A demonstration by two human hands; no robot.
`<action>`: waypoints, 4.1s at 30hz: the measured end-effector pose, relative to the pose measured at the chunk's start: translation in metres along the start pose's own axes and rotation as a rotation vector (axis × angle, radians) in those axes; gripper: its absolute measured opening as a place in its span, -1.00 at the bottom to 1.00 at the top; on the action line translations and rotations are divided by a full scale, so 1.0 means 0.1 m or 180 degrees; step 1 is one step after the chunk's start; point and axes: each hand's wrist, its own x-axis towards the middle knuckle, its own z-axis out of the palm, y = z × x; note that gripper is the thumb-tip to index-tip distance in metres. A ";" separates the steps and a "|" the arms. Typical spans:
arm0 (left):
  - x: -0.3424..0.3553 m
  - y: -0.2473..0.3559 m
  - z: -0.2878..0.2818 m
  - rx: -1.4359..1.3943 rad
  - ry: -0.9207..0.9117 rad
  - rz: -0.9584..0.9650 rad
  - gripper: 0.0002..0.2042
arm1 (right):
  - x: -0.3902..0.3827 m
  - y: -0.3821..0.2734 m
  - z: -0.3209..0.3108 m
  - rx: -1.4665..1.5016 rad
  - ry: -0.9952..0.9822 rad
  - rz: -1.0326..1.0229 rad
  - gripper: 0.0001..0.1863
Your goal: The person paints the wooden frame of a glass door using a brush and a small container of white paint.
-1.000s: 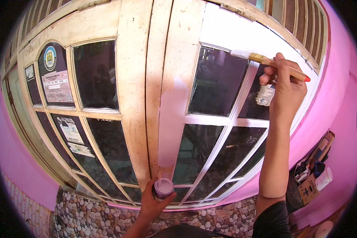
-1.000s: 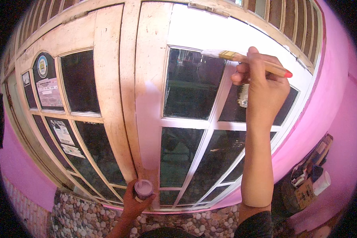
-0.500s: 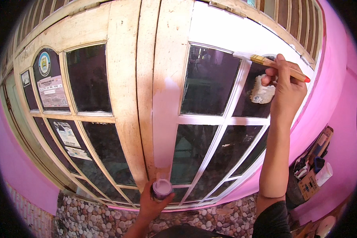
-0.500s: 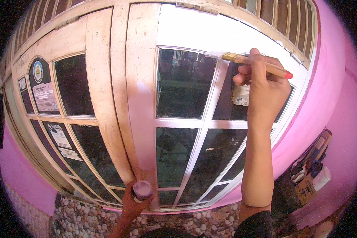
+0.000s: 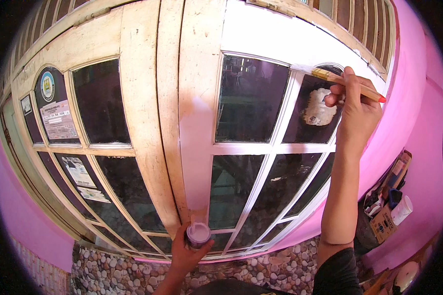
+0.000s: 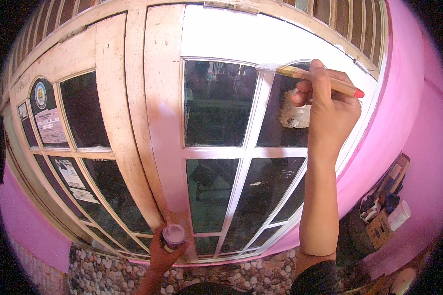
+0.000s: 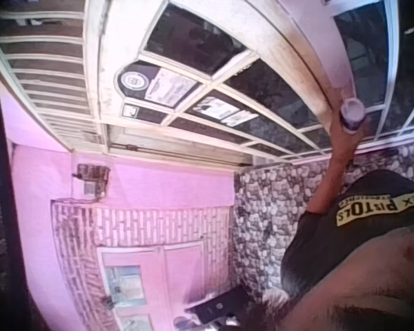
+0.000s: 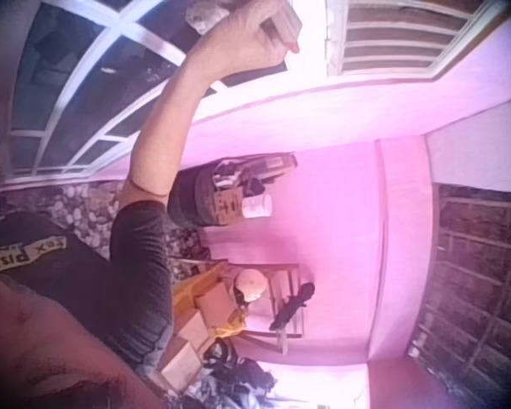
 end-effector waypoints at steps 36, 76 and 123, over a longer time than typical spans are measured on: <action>-0.04 -0.08 0.01 -0.0042 -0.0112 -0.0127 -0.27 | -0.16 -0.04 0.06 -0.0007 0.0042 -0.0314 -0.77; 0.04 -0.13 -0.11 0.0109 0.0056 0.0009 -0.30 | -0.34 -0.23 0.48 0.0383 -0.0320 -0.0192 -0.75; -0.10 -0.13 -0.12 -0.0094 0.0125 -0.0156 -0.31 | -0.38 -0.19 0.73 0.0896 -0.0541 -0.0022 -0.73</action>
